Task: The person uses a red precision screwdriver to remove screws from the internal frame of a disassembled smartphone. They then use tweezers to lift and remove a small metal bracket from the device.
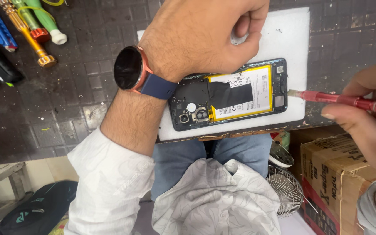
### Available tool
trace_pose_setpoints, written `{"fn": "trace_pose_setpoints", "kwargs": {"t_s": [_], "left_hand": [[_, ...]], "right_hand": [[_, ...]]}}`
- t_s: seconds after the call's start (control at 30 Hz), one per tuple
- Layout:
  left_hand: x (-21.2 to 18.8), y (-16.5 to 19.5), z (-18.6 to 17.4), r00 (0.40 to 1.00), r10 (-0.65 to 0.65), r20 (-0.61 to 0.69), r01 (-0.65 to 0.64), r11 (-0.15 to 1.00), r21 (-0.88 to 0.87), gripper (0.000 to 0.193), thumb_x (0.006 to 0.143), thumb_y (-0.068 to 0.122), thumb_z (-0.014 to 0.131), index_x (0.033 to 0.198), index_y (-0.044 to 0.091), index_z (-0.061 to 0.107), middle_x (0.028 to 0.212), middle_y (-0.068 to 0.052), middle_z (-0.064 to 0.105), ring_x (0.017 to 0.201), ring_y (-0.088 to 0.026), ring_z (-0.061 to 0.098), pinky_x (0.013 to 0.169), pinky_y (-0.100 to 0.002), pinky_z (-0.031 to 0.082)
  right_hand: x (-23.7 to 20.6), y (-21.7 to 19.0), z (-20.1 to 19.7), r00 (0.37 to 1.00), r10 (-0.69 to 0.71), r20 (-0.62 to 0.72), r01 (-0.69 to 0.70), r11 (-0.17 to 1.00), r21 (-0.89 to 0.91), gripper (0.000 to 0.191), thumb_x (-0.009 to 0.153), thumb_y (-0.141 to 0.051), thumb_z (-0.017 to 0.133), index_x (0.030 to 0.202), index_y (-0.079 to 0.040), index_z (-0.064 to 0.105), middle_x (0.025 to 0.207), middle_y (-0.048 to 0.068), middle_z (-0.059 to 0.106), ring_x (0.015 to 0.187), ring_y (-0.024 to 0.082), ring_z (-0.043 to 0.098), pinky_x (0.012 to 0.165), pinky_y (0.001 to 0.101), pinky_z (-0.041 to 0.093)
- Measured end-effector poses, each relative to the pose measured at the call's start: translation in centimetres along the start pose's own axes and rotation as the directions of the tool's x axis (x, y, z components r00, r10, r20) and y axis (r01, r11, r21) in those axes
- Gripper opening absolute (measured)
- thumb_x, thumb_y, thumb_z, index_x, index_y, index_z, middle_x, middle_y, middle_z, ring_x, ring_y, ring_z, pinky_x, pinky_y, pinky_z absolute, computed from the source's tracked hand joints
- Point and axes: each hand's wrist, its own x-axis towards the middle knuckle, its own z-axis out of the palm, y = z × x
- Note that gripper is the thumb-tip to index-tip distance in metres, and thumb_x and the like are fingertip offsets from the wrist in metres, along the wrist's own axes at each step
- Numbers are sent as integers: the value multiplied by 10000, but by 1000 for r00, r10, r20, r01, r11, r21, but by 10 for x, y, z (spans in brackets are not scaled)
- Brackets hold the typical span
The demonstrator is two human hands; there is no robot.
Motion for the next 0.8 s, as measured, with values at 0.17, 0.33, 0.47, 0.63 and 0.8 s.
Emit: {"fn": "trace_pose_setpoints", "kwargs": {"t_s": [0.17, 0.33, 0.47, 0.63, 0.8], "left_hand": [[2, 1, 0, 1000, -2, 27, 2, 1000, -17, 110, 865, 106, 733, 922, 133, 643, 747, 21, 626, 640, -143, 646, 549, -320, 486], [0, 2, 0, 1000, -10, 11, 10, 1000, -25, 116, 851, 98, 726, 921, 136, 642, 751, 25, 632, 648, -138, 654, 554, -315, 491], [0, 1, -1, 1000, -6, 15, 6, 1000, -24, 117, 847, 95, 729, 914, 131, 640, 744, 22, 630, 642, -140, 651, 548, -316, 488], [0, 0, 0, 1000, -3, 5, 3, 1000, -26, 120, 846, 84, 720, 923, 130, 640, 742, 28, 633, 639, -132, 652, 548, -310, 491], [2, 0, -2, 1000, 2, 27, -2, 1000, 0, 113, 832, 95, 740, 884, 120, 643, 717, 13, 626, 606, -148, 637, 526, -315, 479]], "right_hand": [[8, -54, -15, 992, -102, -79, 117, 972, 206, 219, 981, -154, 761, 981, 32, 645, 653, 50, 586, 503, 140, 527, 500, 279, 410], [-3, -80, -37, 908, -375, -186, 341, 920, -193, 333, 918, -209, 819, 825, 34, 612, 628, 99, 510, 536, 159, 476, 504, 291, 393], [-2, -87, -39, 917, -340, -210, 319, 939, -129, 298, 944, -168, 806, 924, 45, 598, 690, 95, 517, 499, 161, 446, 469, 295, 374], [4, -107, -34, 949, -230, -214, 218, 973, -79, 332, 890, -17, 762, 1097, 102, 533, 869, 172, 616, 579, 222, 567, 504, 313, 472], [-1, -116, -49, 909, -357, -214, 403, 884, 238, 217, 998, 107, 591, 1125, 128, 415, 1022, 254, 638, 1025, 304, 730, 864, 343, 619]]}}
